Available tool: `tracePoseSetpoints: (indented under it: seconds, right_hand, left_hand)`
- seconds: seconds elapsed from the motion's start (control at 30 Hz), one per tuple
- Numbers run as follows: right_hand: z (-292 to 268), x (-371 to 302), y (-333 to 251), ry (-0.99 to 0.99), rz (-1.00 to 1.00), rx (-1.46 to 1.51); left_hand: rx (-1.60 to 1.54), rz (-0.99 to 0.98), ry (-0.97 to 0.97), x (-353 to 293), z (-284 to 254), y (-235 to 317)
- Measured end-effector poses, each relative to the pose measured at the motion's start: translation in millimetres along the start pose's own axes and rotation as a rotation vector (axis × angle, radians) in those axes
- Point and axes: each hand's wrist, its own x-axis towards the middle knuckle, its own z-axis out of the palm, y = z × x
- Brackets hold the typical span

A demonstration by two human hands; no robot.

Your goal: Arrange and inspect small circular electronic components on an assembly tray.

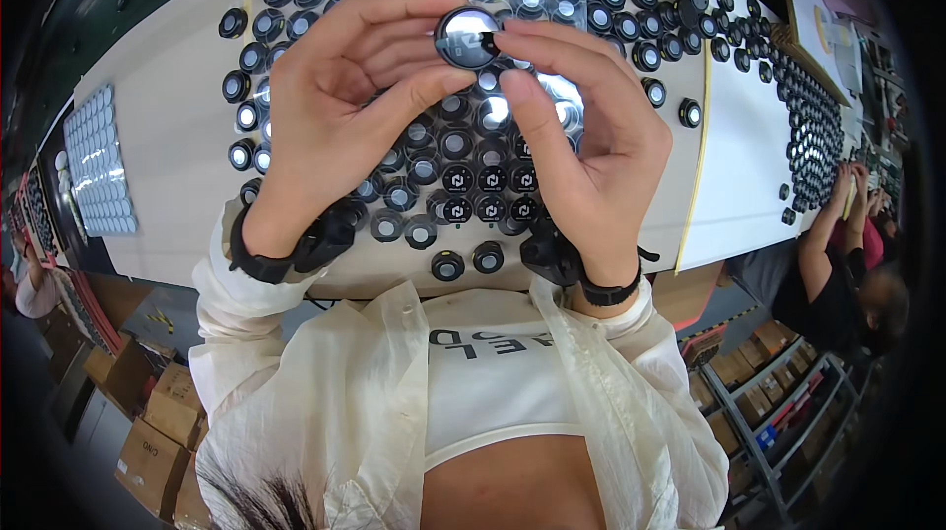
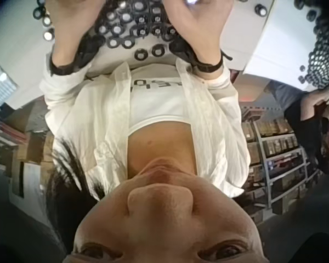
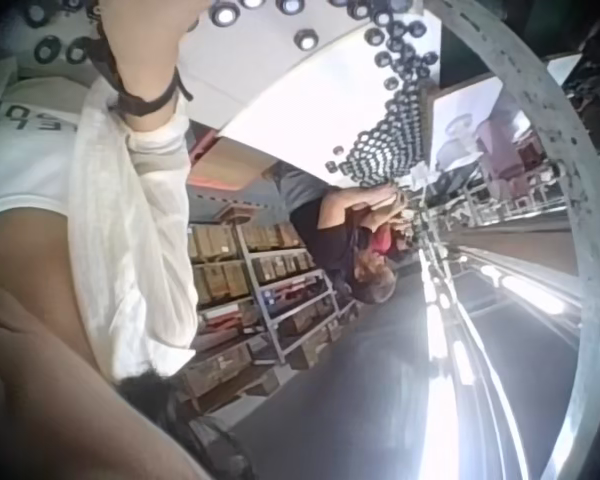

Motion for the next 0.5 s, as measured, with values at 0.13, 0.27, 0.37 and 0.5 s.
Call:
tracePoseSetpoints:
  seconds: [0.13,0.27,0.37,0.5]
  right_hand:
    - [-10,2,-5,-0.036,0.039,-0.022]
    - [-32,5,-7,-0.213,0.083,-0.216]
    - [-32,-1,4,-0.287,0.106,-0.29]
    - [-28,-8,-2,-0.441,0.127,-0.292]
  left_hand:
    - [0.125,0.031,-0.087,12,-18,5]
    - [0.749,0.089,-0.195,76,-106,5]
    - [0.952,-0.042,-0.094,141,-104,-1]
    - [1.273,0.012,-0.19,169,-132,-20]
